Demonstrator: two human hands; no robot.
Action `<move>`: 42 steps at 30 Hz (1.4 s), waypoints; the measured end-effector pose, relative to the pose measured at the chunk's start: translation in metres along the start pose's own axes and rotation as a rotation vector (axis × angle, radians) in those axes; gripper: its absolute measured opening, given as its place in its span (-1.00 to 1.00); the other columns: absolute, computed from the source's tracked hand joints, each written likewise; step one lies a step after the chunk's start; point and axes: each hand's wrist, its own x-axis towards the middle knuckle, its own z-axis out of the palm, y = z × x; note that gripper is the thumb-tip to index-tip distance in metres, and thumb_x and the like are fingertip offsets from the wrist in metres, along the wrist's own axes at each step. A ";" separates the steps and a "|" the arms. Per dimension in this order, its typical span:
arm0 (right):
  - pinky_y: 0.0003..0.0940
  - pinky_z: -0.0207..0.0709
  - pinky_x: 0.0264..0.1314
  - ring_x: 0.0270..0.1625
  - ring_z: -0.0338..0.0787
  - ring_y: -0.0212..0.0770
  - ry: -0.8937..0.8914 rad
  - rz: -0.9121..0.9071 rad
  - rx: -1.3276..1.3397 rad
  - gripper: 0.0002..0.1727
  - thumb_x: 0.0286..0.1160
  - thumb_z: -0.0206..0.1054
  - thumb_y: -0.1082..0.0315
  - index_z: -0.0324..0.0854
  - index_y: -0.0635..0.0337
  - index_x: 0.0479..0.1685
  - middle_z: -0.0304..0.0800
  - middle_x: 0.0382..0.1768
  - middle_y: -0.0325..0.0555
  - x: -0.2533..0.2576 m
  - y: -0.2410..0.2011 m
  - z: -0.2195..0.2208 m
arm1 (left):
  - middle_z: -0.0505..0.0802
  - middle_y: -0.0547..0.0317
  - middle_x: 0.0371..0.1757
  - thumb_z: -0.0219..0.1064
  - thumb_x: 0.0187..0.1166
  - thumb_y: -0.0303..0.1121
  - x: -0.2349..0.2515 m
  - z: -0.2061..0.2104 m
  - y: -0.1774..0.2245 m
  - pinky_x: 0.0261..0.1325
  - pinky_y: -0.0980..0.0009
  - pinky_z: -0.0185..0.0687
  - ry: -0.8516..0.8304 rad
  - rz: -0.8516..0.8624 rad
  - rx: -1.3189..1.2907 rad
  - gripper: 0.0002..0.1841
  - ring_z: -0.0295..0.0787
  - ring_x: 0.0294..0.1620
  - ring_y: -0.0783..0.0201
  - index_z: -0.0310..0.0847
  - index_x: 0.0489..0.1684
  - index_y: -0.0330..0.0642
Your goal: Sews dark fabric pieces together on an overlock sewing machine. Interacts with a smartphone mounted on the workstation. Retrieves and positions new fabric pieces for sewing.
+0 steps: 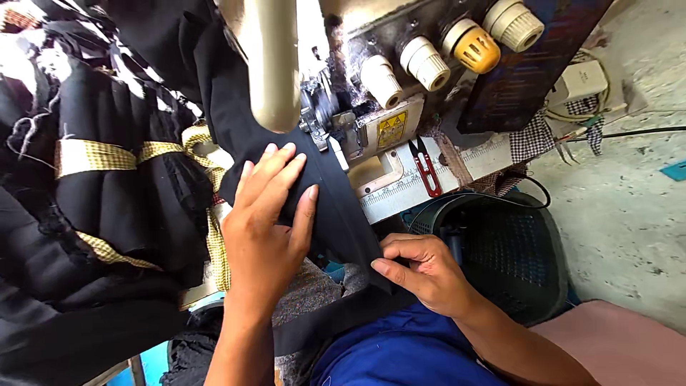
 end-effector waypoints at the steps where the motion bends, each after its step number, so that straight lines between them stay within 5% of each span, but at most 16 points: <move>1: -0.59 0.66 -0.05 -0.13 0.78 -0.47 0.005 -0.009 -0.014 -0.77 0.62 0.36 0.38 0.79 0.34 -0.36 0.84 -0.29 -0.14 0.006 -0.001 0.000 | 0.75 0.05 0.51 0.27 0.70 -0.25 0.006 -0.002 -0.004 0.82 0.00 0.25 -0.016 0.001 0.000 -0.62 0.51 0.68 0.12 0.74 0.34 -0.24; 7: -0.62 0.64 -0.12 -0.17 0.76 -0.50 0.017 -0.018 -0.080 -0.77 0.63 0.35 0.35 0.79 0.30 -0.35 0.83 -0.29 -0.17 0.036 -0.002 0.001 | 0.77 0.10 0.47 0.27 0.71 -0.15 0.040 -0.013 -0.022 0.79 0.08 0.32 -0.090 0.005 0.038 -0.61 0.55 0.65 0.17 0.77 0.31 -0.17; 18: -0.59 0.66 -0.21 -0.27 0.76 -0.48 0.090 -0.031 -0.128 -0.78 0.62 0.37 0.35 0.80 0.26 -0.36 0.81 -0.35 -0.22 0.066 0.002 0.015 | 0.86 0.17 0.16 0.35 0.66 -0.14 0.061 -0.014 -0.050 0.36 0.37 0.60 -0.068 0.042 0.003 -0.71 0.74 0.25 0.42 0.82 0.12 -0.09; 21: -0.58 0.65 -0.16 -0.24 0.75 -0.48 0.116 -0.040 -0.131 -0.78 0.63 0.37 0.34 0.80 0.27 -0.33 0.81 -0.33 -0.20 0.066 0.007 0.017 | 0.82 -0.01 0.31 0.29 0.71 -0.20 0.051 -0.017 -0.026 0.46 0.13 0.60 0.013 0.046 0.113 -0.67 0.73 0.40 0.16 0.78 0.24 -0.18; 23: -0.56 0.68 -0.07 -0.16 0.79 -0.47 0.113 -0.080 -0.200 -0.77 0.65 0.36 0.32 0.83 0.28 -0.28 0.86 -0.27 -0.17 0.061 0.009 0.012 | 0.84 -0.17 0.23 0.32 0.67 -0.33 0.030 -0.013 -0.001 0.35 0.03 0.65 0.114 0.072 0.098 -0.73 0.76 0.33 -0.01 0.80 0.12 -0.30; 25: -0.52 0.74 0.03 -0.06 0.85 -0.46 0.138 -0.140 -0.320 -0.77 0.67 0.35 0.30 0.87 0.23 -0.19 0.92 -0.15 -0.16 0.052 0.008 -0.001 | 0.88 -0.08 0.15 0.33 0.65 -0.30 0.007 -0.003 0.012 0.32 0.10 0.66 0.118 0.062 0.064 -0.75 0.78 0.28 0.05 0.85 0.06 -0.23; 29: -0.40 0.81 -0.06 -0.09 0.86 -0.40 0.416 -0.214 -0.584 -0.72 0.66 0.31 0.31 0.78 0.20 0.17 0.89 -0.07 -0.19 0.034 0.004 -0.047 | 0.86 -0.01 0.28 0.37 0.64 -0.20 -0.017 0.017 0.003 0.58 -0.01 0.50 0.103 0.048 0.032 -0.70 0.72 0.43 0.05 0.87 0.15 -0.13; 34: -0.27 0.74 -0.13 -0.19 0.80 -0.26 0.591 -0.058 -0.990 -0.18 0.71 0.30 0.09 0.05 0.15 0.88 0.81 -0.11 -0.11 0.032 0.003 -0.086 | 0.86 0.04 0.26 0.36 0.64 -0.19 -0.017 0.023 -0.004 0.60 -0.02 0.44 0.153 0.069 0.015 -0.71 0.72 0.40 0.08 0.87 0.14 -0.09; 37: -0.16 0.72 -0.27 -0.33 0.80 -0.18 0.562 -0.004 -1.102 -0.02 0.65 0.33 -0.07 -0.10 0.16 0.94 0.82 -0.27 -0.12 0.039 -0.005 -0.086 | 0.87 0.02 0.23 0.34 0.63 -0.19 -0.015 0.024 -0.002 0.57 0.01 0.47 0.165 0.068 0.014 -0.71 0.74 0.37 0.08 0.87 0.10 -0.12; 42: -0.05 0.62 -0.47 -0.53 0.72 -0.11 0.501 0.057 -1.171 -0.02 0.62 0.25 -0.27 -0.03 -0.03 0.95 0.76 -0.48 -0.13 0.052 -0.018 -0.093 | 0.87 0.05 0.24 0.32 0.64 -0.20 -0.014 0.020 -0.001 0.59 0.03 0.47 0.144 0.079 0.028 -0.70 0.74 0.38 0.12 0.86 0.15 -0.10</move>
